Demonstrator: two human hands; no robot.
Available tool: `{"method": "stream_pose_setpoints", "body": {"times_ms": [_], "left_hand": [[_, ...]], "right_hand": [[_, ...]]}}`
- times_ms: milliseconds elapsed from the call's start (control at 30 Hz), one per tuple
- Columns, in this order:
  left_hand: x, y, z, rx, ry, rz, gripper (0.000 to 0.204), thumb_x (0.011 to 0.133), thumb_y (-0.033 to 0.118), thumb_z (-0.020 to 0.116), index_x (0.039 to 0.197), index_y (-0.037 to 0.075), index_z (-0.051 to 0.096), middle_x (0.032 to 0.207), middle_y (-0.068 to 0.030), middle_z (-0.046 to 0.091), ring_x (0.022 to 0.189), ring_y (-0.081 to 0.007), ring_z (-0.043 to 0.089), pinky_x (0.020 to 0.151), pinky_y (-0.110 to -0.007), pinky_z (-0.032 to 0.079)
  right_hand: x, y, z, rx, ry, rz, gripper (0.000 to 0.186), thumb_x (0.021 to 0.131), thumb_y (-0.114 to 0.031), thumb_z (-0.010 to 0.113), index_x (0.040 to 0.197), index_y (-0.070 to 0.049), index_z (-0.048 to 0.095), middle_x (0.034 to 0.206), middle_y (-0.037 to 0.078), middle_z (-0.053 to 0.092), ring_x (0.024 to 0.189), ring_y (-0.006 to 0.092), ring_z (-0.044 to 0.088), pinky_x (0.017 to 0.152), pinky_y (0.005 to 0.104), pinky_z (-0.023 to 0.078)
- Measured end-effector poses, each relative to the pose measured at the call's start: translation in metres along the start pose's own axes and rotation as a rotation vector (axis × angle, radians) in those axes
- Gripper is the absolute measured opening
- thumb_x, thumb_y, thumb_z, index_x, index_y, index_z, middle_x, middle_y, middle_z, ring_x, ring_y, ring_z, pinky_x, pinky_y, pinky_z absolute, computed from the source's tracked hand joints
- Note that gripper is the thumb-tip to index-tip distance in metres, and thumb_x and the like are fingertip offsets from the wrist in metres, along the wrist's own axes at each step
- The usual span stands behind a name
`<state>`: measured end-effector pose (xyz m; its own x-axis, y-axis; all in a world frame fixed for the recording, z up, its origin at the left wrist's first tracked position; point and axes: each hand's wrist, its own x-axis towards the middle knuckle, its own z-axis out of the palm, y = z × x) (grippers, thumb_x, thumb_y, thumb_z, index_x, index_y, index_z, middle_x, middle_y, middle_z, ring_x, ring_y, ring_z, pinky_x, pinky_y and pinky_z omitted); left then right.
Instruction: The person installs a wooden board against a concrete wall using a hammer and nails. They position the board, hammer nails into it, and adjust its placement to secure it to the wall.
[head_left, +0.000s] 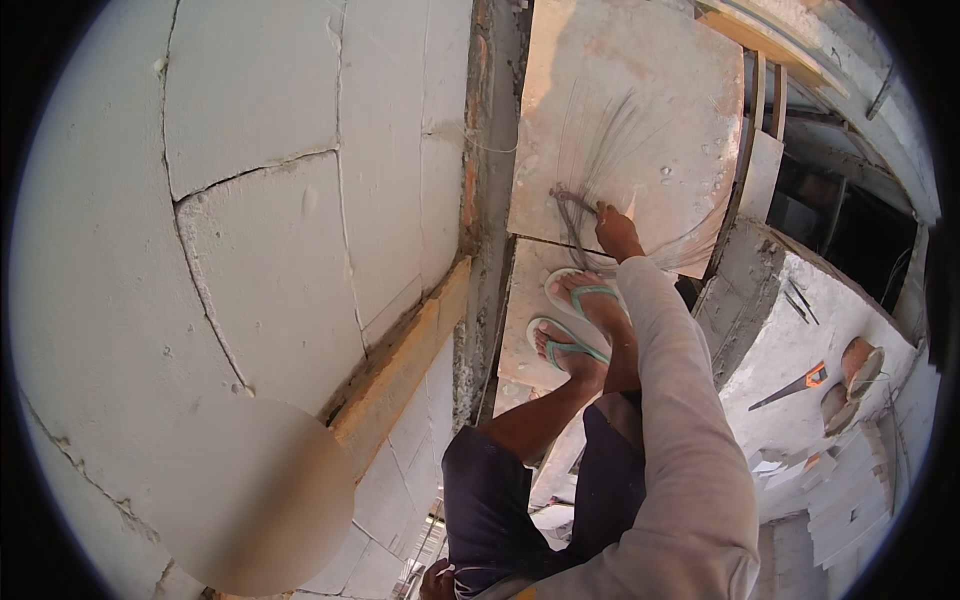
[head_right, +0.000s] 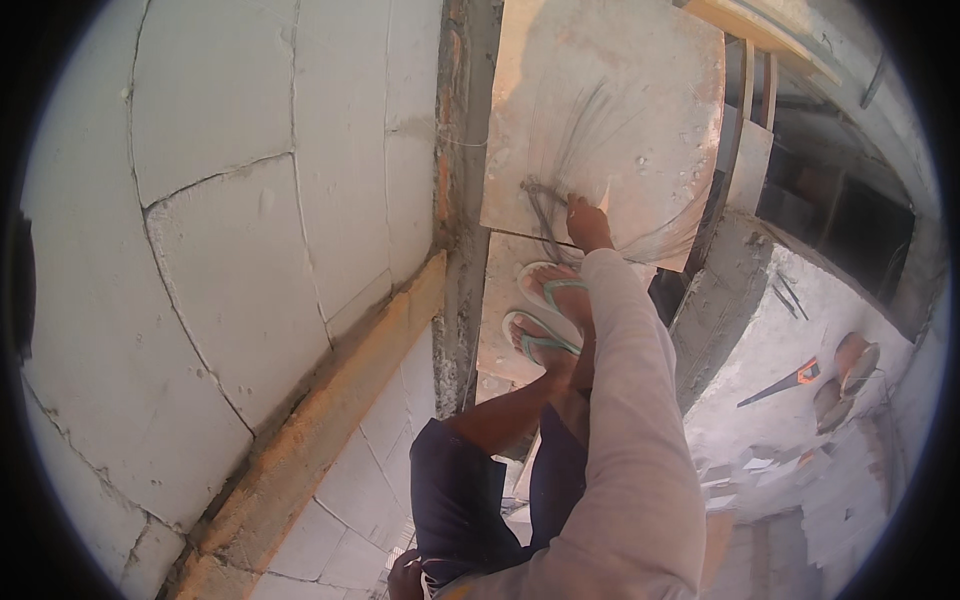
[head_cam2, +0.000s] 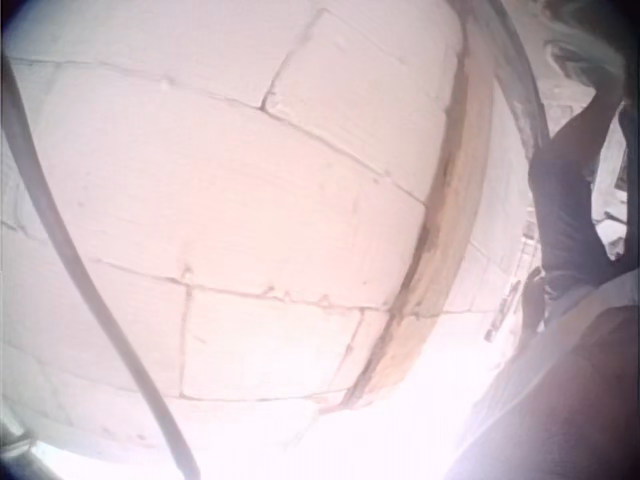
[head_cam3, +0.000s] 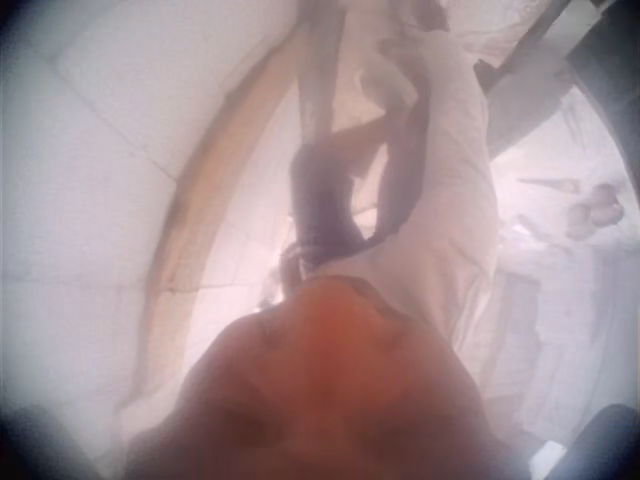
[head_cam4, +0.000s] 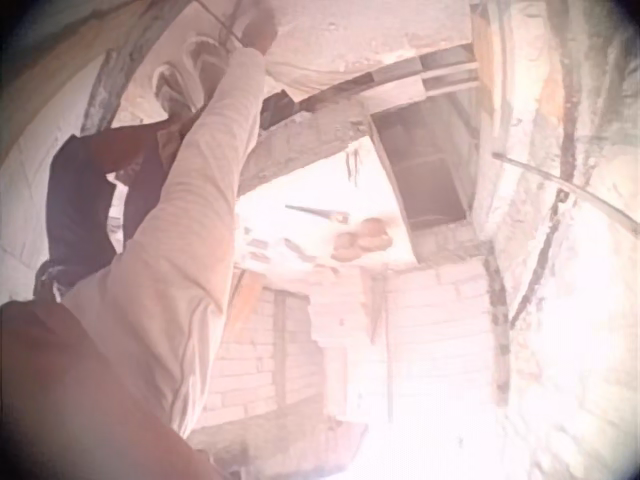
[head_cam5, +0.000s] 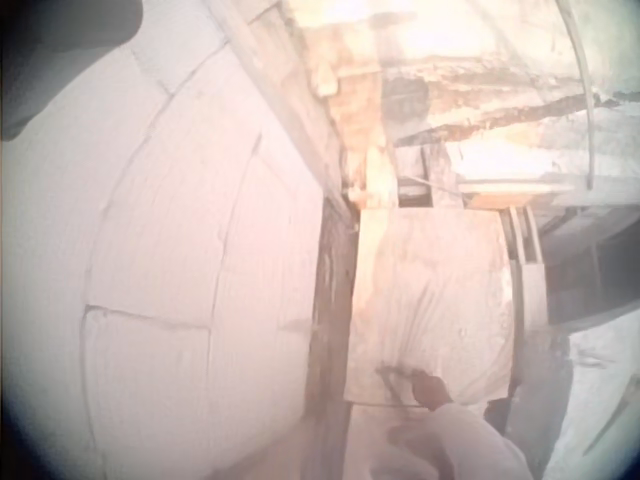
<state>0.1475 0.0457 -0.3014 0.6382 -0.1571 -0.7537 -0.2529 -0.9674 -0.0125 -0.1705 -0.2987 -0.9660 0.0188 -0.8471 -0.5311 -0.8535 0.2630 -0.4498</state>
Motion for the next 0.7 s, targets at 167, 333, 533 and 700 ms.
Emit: {"method": "stream_pose_setpoints", "body": {"times_ms": [167,333,533,700], "left_hand": [[0.001,-0.020,-0.012,-0.175,-0.126,0.004,0.033,0.103,0.009,0.057,0.134,0.001,0.060,0.126,-0.0144,0.066,0.116,-0.0205,0.062,0.102,-0.038,0.050],[0.034,0.004,-0.003,0.007,-0.059,0.161,0.034,0.102,0.005,0.057,0.135,-0.002,0.058,0.126,-0.0135,0.067,0.113,-0.0203,0.063,0.102,-0.035,0.050],[0.060,0.070,0.036,0.250,-0.010,0.400,0.028,0.104,0.019,0.058,0.122,-0.001,0.066,0.119,-0.0153,0.064,0.103,-0.0235,0.067,0.089,-0.037,0.055],[0.067,0.085,0.040,0.244,-0.001,0.243,0.025,0.103,0.020,0.061,0.117,0.000,0.069,0.111,-0.0136,0.068,0.095,-0.0219,0.067,0.085,-0.036,0.054]], "right_hand": [[-0.043,0.001,0.014,0.094,0.045,-0.215,0.031,0.087,-0.014,0.062,0.111,0.005,0.065,0.099,0.026,0.065,0.093,0.0440,0.064,0.084,0.0530,0.053],[-0.036,0.004,0.012,0.163,0.030,0.145,0.033,0.090,-0.014,0.061,0.117,0.005,0.062,0.108,0.026,0.064,0.107,0.0434,0.063,0.092,0.0508,0.052],[-0.032,-0.017,0.038,0.117,-0.105,0.150,0.029,0.098,-0.016,0.054,0.121,0.002,0.056,0.114,0.027,0.063,0.102,0.0420,0.069,0.089,0.0490,0.056],[-0.032,-0.013,0.051,0.102,0.058,0.112,0.032,0.098,-0.021,0.053,0.122,0.000,0.057,0.106,0.027,0.067,0.096,0.0424,0.070,0.086,0.0507,0.056]]}}
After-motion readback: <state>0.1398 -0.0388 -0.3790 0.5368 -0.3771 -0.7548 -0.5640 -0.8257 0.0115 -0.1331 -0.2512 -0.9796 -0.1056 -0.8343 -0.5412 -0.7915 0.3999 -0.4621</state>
